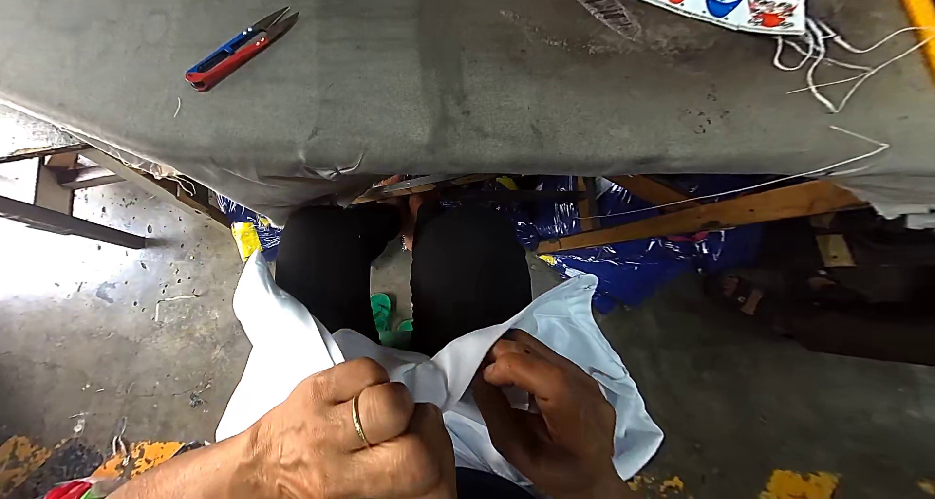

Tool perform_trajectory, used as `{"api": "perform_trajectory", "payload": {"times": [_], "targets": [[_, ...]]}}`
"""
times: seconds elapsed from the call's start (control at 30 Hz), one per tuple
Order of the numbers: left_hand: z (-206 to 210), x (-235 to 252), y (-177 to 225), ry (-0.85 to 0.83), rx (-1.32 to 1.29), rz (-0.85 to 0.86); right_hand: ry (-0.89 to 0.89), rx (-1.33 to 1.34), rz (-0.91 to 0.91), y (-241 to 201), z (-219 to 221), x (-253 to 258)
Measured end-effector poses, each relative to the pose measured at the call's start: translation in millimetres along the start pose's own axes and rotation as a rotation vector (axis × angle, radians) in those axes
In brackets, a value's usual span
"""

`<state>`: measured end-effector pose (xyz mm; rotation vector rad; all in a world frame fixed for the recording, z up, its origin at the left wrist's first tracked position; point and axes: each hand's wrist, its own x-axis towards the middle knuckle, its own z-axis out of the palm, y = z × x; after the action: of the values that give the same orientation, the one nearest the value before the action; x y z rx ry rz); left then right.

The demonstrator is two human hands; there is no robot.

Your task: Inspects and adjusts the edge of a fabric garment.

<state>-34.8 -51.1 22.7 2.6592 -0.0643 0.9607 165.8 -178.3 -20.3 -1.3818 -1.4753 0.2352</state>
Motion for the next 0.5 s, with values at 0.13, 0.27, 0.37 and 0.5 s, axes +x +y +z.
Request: {"api": "perform_trajectory", "payload": {"times": [0.13,0.27,0.37,0.5], "targets": [[-0.6,-2.5,0.3,-0.009,0.016,0.020,0.014,-0.009,-0.026,-0.1,1.7,-1.3],[0.8,-5.2,-0.5,0.004,0.049,0.023,0.001,-0.065,-0.081,0.5,1.6,-0.8],[1.3,-7.1,-1.7,0.019,0.050,0.022,0.016,-0.116,-0.119,0.8,0.2,-4.6],[2.6,-9.2,-2.1,0.038,0.060,0.013,0.054,-0.122,-0.150,0.0,0.0,-8.3]]}}
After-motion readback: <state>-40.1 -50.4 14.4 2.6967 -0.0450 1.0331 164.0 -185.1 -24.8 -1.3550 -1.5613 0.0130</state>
